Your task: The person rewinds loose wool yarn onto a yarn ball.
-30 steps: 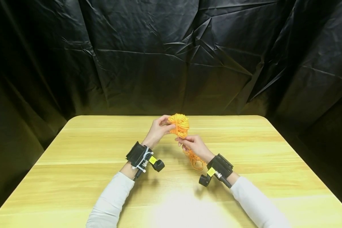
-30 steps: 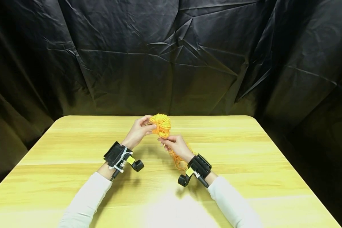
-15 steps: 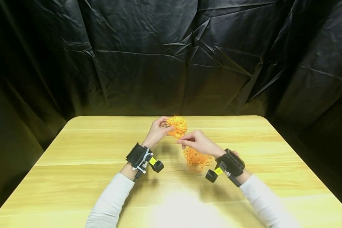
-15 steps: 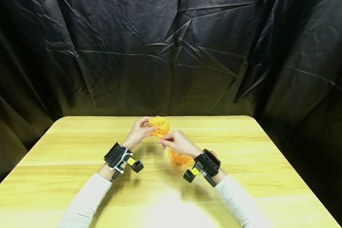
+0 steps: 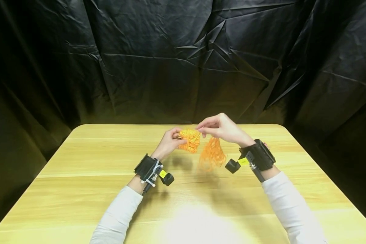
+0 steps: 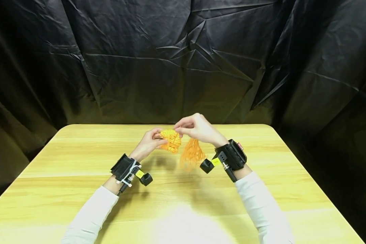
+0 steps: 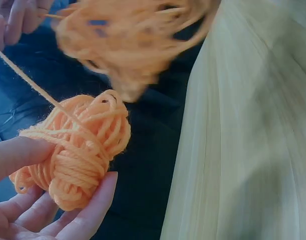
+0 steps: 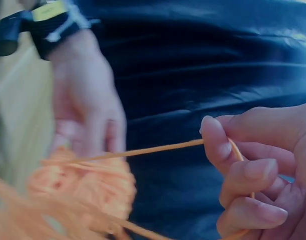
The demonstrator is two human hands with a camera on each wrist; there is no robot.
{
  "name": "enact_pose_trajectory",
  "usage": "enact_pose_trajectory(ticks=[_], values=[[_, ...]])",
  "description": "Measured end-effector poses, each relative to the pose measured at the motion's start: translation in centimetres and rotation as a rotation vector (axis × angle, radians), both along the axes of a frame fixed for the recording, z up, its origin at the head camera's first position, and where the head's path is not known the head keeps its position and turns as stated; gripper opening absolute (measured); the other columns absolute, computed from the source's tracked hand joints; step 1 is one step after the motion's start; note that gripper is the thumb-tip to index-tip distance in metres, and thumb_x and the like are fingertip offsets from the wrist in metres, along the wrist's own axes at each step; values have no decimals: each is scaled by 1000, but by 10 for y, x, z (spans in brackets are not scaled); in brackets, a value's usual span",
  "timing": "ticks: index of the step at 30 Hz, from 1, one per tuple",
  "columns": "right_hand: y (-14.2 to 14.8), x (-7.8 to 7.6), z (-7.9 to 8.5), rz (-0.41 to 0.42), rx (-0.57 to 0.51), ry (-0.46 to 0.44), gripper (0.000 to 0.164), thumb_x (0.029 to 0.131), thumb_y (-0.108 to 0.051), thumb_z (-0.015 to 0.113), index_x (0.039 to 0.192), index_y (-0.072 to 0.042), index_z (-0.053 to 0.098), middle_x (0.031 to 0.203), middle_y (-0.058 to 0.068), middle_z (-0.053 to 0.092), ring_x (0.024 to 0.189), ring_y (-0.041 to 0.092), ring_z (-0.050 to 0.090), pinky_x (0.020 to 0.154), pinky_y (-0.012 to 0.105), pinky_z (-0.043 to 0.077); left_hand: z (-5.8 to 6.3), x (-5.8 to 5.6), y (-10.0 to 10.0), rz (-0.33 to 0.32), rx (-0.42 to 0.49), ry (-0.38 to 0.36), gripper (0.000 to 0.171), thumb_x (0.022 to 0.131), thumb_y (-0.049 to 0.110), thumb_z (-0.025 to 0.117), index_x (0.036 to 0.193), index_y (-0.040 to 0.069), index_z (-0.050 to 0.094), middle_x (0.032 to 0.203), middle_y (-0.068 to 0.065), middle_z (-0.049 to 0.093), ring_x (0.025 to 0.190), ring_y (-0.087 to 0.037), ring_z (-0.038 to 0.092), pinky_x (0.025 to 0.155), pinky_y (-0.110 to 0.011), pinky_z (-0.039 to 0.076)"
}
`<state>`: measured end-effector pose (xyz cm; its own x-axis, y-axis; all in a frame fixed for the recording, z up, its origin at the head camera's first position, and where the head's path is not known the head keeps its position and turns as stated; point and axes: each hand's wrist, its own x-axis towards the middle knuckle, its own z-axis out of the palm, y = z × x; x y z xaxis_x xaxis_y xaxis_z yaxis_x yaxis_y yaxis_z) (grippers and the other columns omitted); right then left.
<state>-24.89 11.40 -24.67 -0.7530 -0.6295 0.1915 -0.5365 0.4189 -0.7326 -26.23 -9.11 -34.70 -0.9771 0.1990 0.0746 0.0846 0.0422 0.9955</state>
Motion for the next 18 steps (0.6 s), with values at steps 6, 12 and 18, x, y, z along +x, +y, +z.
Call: enact_pose_trajectory(ticks=[6, 12, 18], values=[[25, 0, 16, -25, 24, -106, 22, 84, -18, 62, 101, -5, 65, 62, 18, 53, 54, 30, 45, 44, 30, 37, -4, 1, -15, 17, 43, -4, 38, 79, -9, 57, 115, -6, 45, 102, -16, 58, 81, -13, 58, 70, -40, 53], [57, -2, 20, 52, 299, -99, 26, 82, -15, 63, 105, -1, 60, 58, 8, 52, 51, 19, 48, 50, 27, 42, -2, 0, -36, 111, 32, 1, 36, 80, -9, 56, 114, -7, 45, 104, -19, 57, 76, -9, 58, 70, -44, 52], [86, 3, 19, 35, 353, -174, 21, 83, -18, 63, 95, -1, 61, 58, 1, 48, 51, 15, 47, 49, 26, 43, -4, 0, -59, 193, 0, -6, 36, 80, -8, 55, 114, -8, 44, 100, -16, 57, 71, -5, 56, 69, -42, 52]])
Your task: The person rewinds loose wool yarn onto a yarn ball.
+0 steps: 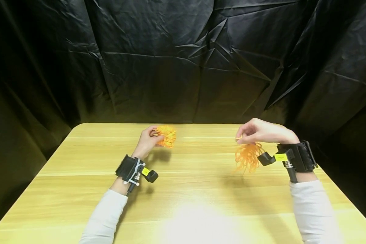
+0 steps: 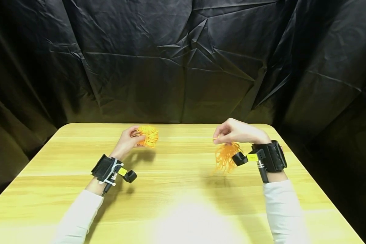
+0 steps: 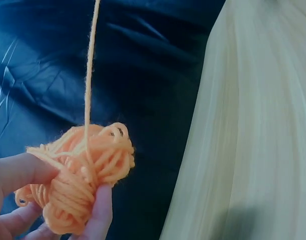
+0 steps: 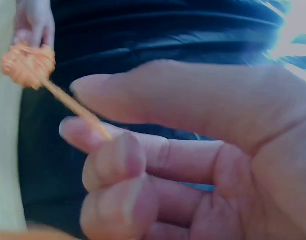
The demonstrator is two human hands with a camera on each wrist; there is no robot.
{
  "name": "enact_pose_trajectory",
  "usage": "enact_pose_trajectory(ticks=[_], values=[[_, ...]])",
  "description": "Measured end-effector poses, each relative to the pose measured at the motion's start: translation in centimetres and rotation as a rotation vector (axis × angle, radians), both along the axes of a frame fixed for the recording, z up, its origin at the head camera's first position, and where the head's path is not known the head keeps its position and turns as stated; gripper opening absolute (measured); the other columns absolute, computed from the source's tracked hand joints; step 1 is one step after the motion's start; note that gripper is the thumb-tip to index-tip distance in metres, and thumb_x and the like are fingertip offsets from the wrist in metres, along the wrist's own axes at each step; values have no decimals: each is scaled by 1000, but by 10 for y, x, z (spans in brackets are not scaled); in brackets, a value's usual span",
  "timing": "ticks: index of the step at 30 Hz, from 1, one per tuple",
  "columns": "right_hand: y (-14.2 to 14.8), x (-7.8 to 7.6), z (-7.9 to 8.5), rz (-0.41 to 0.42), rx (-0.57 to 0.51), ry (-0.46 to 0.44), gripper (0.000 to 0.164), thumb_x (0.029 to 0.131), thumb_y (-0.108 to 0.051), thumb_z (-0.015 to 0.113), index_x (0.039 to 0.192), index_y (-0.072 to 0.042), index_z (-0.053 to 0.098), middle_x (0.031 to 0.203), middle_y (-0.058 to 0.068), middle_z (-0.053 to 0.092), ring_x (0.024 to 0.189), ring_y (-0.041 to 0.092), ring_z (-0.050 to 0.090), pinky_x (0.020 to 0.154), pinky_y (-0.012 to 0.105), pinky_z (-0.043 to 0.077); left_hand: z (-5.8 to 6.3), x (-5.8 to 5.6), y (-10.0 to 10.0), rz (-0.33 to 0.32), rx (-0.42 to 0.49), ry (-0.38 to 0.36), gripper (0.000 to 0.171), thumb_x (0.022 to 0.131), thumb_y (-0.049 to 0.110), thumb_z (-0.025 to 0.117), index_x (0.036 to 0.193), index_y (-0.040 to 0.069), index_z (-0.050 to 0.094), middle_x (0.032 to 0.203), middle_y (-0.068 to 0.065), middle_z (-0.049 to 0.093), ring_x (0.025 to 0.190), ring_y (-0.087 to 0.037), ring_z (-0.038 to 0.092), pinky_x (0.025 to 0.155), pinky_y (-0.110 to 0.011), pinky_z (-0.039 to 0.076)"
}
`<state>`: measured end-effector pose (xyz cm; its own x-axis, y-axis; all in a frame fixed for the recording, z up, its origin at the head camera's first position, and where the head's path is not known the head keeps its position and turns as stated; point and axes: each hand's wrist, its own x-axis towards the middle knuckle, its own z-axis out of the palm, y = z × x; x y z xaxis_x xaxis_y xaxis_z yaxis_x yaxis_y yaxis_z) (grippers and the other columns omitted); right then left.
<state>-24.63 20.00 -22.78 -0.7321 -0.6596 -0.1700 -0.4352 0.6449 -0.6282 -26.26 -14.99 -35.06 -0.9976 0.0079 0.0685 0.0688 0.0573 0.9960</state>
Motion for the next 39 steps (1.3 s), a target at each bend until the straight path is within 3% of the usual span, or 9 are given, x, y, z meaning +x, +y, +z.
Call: enact_pose_trajectory(ticks=[5, 8, 10, 18, 22, 25, 31, 36, 39], values=[[11, 5, 3, -16, -365, 85, 18, 86, -6, 56, 104, -1, 58, 63, 3, 49, 55, 17, 46, 51, 26, 44, 0, 0, -7, 34, -9, -24, 36, 80, -8, 54, 115, -8, 43, 100, -16, 55, 69, -5, 54, 60, -28, 54], [8, 8, 4, 17, -704, 38, 25, 87, 4, 50, 111, 1, 54, 73, 6, 53, 60, 19, 47, 55, 23, 45, 0, 0, -5, 33, -15, -37, 37, 80, -7, 54, 115, -8, 42, 101, -18, 55, 68, -4, 54, 58, -26, 53], [4, 9, 3, 43, -805, -15, 28, 86, 7, 48, 114, 1, 53, 80, 8, 54, 57, 19, 45, 50, 24, 44, 1, 0, -3, 19, -11, -32, 38, 80, -6, 55, 116, -8, 42, 102, -18, 55, 69, -4, 55, 61, -29, 54], [-17, 2, -18, -40, -519, 103, 25, 86, -5, 55, 112, -3, 56, 83, 9, 57, 67, 21, 53, 62, 26, 46, 12, 1, 9, -19, -20, 10, 36, 81, -4, 56, 115, -6, 45, 107, -21, 56, 75, -8, 57, 71, -40, 52], [-27, -4, -36, 41, -219, 122, 27, 88, -14, 56, 112, -2, 58, 95, 10, 62, 71, 21, 60, 70, 30, 49, 19, 5, 18, -55, -33, 17, 35, 81, -4, 56, 115, -5, 46, 111, -25, 54, 82, -14, 58, 71, -41, 52], [-43, -4, -56, 96, -64, 103, 42, 87, -23, 57, 121, 0, 51, 116, 16, 56, 98, 28, 57, 87, 40, 45, 23, 7, 26, -89, -11, 24, 38, 82, -5, 56, 117, -4, 44, 114, -25, 53, 87, -18, 58, 72, -43, 51], [-92, 0, -107, -100, -270, -130, 87, 81, -43, 60, 142, -6, 12, 142, 15, 27, 128, 32, 28, 103, 47, 24, 28, 8, 40, -166, 98, 59, 49, 82, -8, 53, 128, 4, 39, 113, -23, 50, 95, -22, 53, 71, -41, 52], [-115, 10, -132, -81, -511, -285, 50, 89, -30, 53, 128, 0, 42, 106, 17, 60, 103, 29, 55, 95, 42, 38, 26, 7, 44, -172, 76, 81, 46, 83, -7, 53, 127, 5, 44, 114, -22, 52, 98, -23, 53, 71, -39, 52], [-118, 17, -125, -25, -498, -141, 26, 91, -24, 50, 99, -2, 61, 67, 7, 55, 65, 17, 54, 68, 26, 46, 24, 7, 43, -140, 30, 81, 45, 82, -7, 54, 125, 6, 47, 112, -21, 53, 96, -25, 53, 72, -41, 52]])
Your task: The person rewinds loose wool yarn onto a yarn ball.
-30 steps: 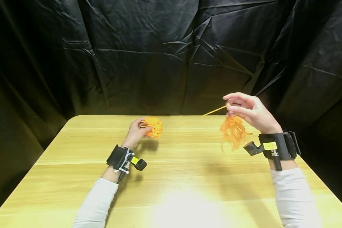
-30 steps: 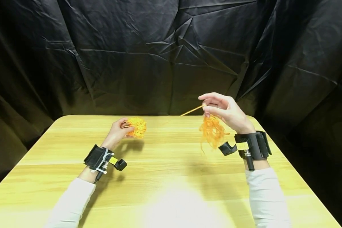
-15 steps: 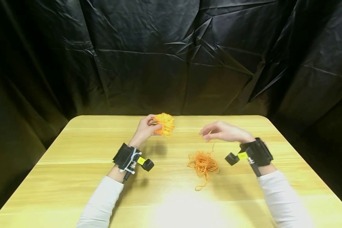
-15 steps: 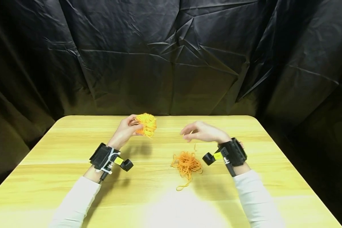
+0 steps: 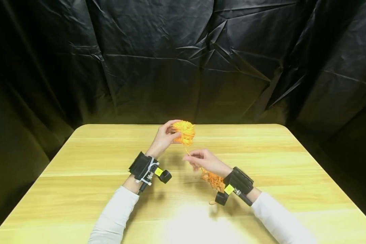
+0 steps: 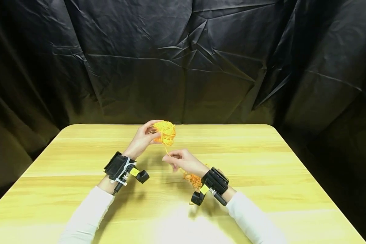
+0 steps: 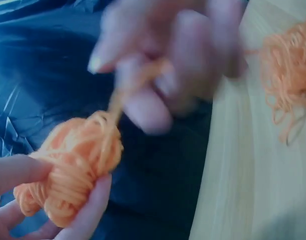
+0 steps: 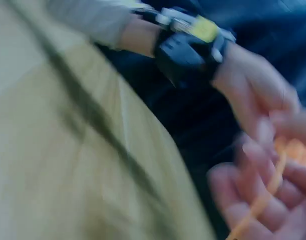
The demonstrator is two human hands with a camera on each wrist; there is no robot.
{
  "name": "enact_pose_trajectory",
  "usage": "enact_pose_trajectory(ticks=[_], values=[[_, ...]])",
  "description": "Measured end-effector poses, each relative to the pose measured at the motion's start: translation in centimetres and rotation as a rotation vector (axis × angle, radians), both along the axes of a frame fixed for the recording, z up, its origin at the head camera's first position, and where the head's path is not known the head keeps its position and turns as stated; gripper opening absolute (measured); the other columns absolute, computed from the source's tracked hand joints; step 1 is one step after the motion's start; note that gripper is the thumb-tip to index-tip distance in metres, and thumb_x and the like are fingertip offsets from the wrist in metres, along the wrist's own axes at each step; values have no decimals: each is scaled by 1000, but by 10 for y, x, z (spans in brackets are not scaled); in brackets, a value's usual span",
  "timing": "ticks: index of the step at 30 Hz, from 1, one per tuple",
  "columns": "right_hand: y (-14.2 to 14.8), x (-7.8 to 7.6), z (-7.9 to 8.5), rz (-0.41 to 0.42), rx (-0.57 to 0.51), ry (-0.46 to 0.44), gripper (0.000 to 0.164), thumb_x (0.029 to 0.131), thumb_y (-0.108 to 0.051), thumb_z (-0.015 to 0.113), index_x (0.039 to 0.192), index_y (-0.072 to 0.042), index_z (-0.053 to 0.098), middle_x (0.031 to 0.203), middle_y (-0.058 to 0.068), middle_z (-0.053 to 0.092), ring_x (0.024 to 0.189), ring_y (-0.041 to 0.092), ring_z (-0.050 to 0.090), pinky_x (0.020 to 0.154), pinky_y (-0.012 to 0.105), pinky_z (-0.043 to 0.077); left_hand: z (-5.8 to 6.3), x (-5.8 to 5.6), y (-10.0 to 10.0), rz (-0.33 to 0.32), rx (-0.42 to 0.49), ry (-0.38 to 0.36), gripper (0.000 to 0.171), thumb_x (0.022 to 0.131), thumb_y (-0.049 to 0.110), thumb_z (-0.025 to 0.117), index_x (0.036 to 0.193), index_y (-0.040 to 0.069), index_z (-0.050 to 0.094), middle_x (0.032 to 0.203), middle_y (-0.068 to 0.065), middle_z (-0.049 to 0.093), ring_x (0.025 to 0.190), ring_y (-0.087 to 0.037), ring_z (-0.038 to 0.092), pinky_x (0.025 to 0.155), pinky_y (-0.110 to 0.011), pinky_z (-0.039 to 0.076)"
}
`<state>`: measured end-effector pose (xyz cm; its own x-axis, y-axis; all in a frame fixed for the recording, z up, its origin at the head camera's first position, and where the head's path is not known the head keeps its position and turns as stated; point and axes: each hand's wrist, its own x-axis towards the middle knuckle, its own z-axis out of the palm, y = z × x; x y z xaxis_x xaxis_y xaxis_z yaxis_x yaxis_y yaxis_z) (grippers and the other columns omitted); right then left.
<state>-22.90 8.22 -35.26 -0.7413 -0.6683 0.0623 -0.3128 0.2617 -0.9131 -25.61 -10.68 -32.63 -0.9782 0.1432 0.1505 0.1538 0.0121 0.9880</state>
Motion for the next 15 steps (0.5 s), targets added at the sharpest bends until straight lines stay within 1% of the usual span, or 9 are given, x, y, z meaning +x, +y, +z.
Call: enact_pose_trajectory(ticks=[2, 3, 4, 5, 6, 8, 10, 12, 15], values=[[1, 4, 13, -10, 51, 158, 22, 91, -21, 51, 89, -4, 63, 64, -1, 48, 54, 10, 42, 54, 21, 38, -2, -1, -2, 11, -40, -7, 45, 82, -7, 55, 125, 7, 48, 111, -20, 54, 95, -25, 54, 73, -42, 52], [2, 4, 21, -15, 72, 237, 20, 91, -19, 51, 88, -5, 64, 63, -2, 47, 52, 7, 37, 50, 20, 33, -4, -1, -3, 8, -60, -11, 46, 82, -7, 55, 125, 8, 48, 111, -20, 54, 95, -25, 54, 74, -43, 51], [3, 4, 29, -24, 95, 309, 18, 90, -17, 52, 87, -5, 65, 62, -4, 46, 50, 6, 33, 48, 19, 29, -5, -1, -4, -5, -69, -16, 47, 83, -7, 54, 127, 9, 47, 112, -20, 53, 96, -25, 53, 75, -44, 51], [5, 4, 37, -24, 104, 363, 17, 90, -15, 53, 87, -4, 66, 62, -4, 47, 49, 5, 33, 47, 19, 28, -6, -1, -4, -21, -77, -22, 48, 83, -7, 53, 128, 10, 46, 111, -20, 52, 96, -25, 53, 75, -44, 51], [6, 2, 44, -27, 111, 397, 17, 89, -13, 54, 87, -3, 67, 60, -3, 49, 48, 5, 32, 46, 19, 27, -7, -1, -5, -43, -90, -24, 50, 83, -7, 52, 129, 11, 45, 111, -20, 52, 96, -25, 53, 75, -44, 51], [10, -1, 58, -39, 134, 437, 16, 88, -12, 55, 88, -2, 67, 59, -2, 52, 44, 6, 31, 43, 20, 26, -9, 0, -4, -91, -107, -23, 51, 84, -7, 51, 131, 12, 43, 112, -20, 51, 96, -24, 53, 74, -42, 51], [14, -4, 71, -71, 158, 458, 15, 86, -13, 58, 89, -2, 68, 58, -1, 54, 45, 7, 36, 42, 20, 27, -10, 0, -3, -137, -112, -13, 51, 84, -7, 49, 132, 10, 42, 112, -20, 51, 95, -23, 55, 72, -39, 52], [17, -7, 83, -100, 167, 461, 14, 84, -12, 60, 89, -2, 68, 62, 2, 60, 49, 9, 44, 44, 21, 30, -11, 0, -3, -183, -126, 3, 49, 84, -7, 49, 131, 7, 43, 113, -21, 53, 92, -22, 57, 71, -37, 53], [21, -10, 98, -134, 152, 461, 13, 82, -10, 62, 92, -3, 68, 70, 3, 65, 62, 11, 55, 51, 21, 38, -11, 0, -2, -228, -140, 13, 46, 84, -5, 50, 129, 4, 45, 115, -19, 55, 90, -18, 59, 71, -33, 53]])
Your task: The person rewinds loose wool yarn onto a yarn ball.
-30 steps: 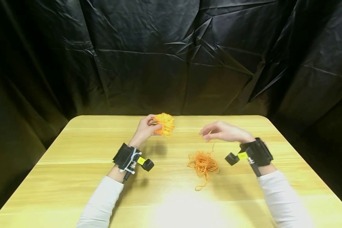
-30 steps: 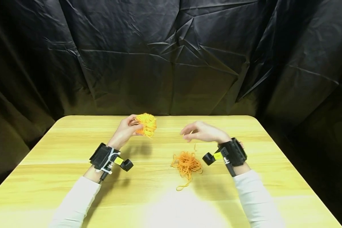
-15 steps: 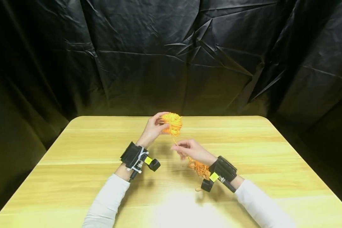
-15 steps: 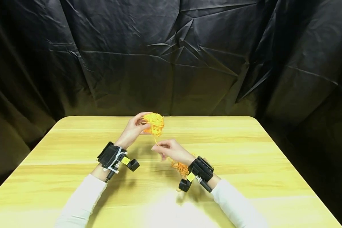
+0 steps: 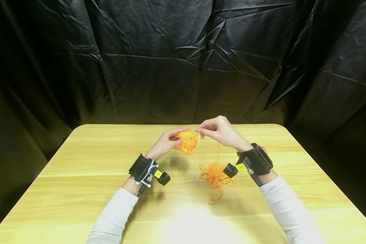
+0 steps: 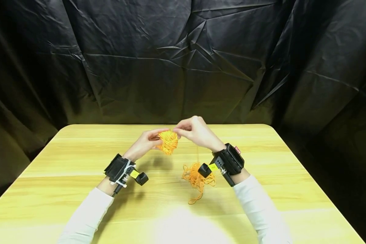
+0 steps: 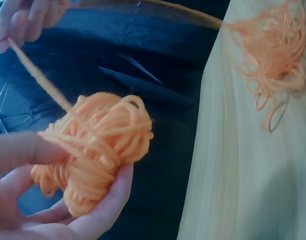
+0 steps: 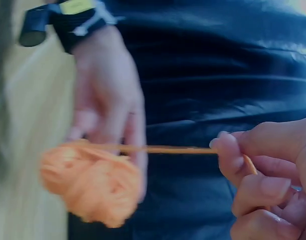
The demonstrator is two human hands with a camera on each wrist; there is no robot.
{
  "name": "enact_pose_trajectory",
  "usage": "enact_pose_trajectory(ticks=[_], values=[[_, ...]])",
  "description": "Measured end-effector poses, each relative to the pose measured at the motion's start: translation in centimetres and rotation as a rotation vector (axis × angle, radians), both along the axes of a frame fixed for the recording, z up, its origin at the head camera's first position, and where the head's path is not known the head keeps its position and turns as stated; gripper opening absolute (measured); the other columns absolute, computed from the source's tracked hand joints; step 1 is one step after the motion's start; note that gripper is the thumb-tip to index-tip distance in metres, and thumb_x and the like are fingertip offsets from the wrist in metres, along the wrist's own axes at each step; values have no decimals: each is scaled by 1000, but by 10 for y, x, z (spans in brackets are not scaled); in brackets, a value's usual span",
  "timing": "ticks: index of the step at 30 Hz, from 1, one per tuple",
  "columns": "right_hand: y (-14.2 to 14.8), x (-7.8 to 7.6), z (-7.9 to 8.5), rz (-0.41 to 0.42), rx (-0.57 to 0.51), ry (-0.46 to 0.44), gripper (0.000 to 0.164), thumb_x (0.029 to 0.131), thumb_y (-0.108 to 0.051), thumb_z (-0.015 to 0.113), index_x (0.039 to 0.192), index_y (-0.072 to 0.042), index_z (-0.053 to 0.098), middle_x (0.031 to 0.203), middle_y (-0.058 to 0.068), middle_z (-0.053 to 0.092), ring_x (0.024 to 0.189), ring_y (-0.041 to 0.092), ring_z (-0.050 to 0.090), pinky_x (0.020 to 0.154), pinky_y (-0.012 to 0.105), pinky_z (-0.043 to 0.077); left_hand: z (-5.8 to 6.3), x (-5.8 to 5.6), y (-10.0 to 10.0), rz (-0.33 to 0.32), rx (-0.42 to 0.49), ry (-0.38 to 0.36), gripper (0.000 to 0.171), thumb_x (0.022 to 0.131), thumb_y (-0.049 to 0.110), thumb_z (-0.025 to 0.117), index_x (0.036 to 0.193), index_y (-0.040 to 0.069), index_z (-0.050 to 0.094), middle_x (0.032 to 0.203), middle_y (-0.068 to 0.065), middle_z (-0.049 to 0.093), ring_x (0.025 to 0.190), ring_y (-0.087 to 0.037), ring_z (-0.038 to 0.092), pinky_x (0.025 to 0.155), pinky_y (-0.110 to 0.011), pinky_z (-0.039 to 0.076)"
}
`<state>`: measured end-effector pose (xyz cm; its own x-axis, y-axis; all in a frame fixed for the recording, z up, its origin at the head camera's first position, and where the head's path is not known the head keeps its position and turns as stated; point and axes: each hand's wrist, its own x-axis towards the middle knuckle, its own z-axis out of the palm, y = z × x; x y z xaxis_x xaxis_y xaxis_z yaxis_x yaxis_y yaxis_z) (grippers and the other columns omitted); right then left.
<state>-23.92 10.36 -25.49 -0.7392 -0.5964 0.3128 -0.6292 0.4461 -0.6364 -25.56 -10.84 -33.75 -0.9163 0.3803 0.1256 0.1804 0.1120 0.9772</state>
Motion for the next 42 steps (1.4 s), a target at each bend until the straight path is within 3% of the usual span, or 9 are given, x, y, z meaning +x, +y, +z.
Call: enact_pose_trajectory(ticks=[5, 10, 18, 23, 26, 29, 34, 39, 42], values=[[3, -12, 8, -5, -109, -94, 16, 83, -10, 62, 97, -3, 67, 77, 6, 66, 47, 19, 44, 42, 24, 33, 0, 2, 2, -35, -18, -4, 43, 85, 5, 54, 128, 8, 47, 116, -14, 57, 92, -18, 57, 76, -34, 51], [4, -29, -5, -8, -281, -201, 22, 84, -11, 61, 102, 1, 63, 81, 8, 65, 44, 17, 37, 42, 23, 34, 0, 3, 7, -54, 12, -33, 44, 84, 17, 61, 126, 13, 49, 113, -11, 57, 95, -20, 57, 79, -36, 50], [-2, -52, -58, -123, -516, -393, 27, 88, -11, 55, 108, 6, 58, 88, 1, 65, 68, 11, 57, 62, 19, 47, 4, 5, 11, -47, 109, -64, 42, 83, 7, 61, 123, 4, 49, 109, -14, 58, 95, -19, 59, 79, -36, 50], [-12, -44, -89, -125, -629, -628, 31, 90, 2, 40, 117, 17, 45, 87, -2, 61, 75, 6, 59, 70, 20, 49, 7, 6, 12, -31, 190, -103, 38, 83, 3, 59, 119, -1, 48, 102, -10, 56, 90, -17, 58, 81, -35, 50], [-16, -34, -101, -113, -666, -693, 29, 91, 3, 36, 113, 20, 44, 80, -2, 57, 69, 6, 55, 65, 18, 48, 9, 4, 12, 10, 243, -98, 37, 83, 0, 58, 118, -1, 46, 99, -7, 54, 89, -15, 57, 81, -34, 50], [-19, -27, -109, -86, -632, -665, 26, 93, -2, 39, 103, 18, 52, 76, -1, 56, 63, 7, 52, 60, 19, 45, 10, 2, 11, 49, 292, -106, 36, 84, -1, 57, 118, -1, 45, 103, -11, 55, 89, -16, 58, 82, -35, 49], [-26, -18, -114, -41, -439, -500, 30, 94, -13, 43, 97, 12, 59, 77, 3, 59, 57, 8, 49, 53, 19, 41, 10, 1, 10, 136, 332, -146, 33, 85, 5, 57, 117, 1, 47, 110, -16, 58, 90, -17, 61, 82, -36, 49], [-31, -4, -110, 15, -225, -351, 28, 94, -14, 43, 93, 5, 63, 63, 2, 50, 49, 6, 41, 45, 18, 33, 9, -1, 10, 224, 381, -165, 28, 85, 3, 58, 112, 3, 49, 102, -12, 61, 85, -16, 62, 78, -38, 50], [-31, 5, -102, 51, -133, -265, 25, 94, -12, 43, 88, 2, 63, 55, -1, 43, 44, 6, 35, 43, 17, 29, 7, -2, 10, 226, 415, -156, 27, 85, 1, 56, 109, 4, 47, 101, -12, 60, 85, -16, 62, 77, -40, 51]])
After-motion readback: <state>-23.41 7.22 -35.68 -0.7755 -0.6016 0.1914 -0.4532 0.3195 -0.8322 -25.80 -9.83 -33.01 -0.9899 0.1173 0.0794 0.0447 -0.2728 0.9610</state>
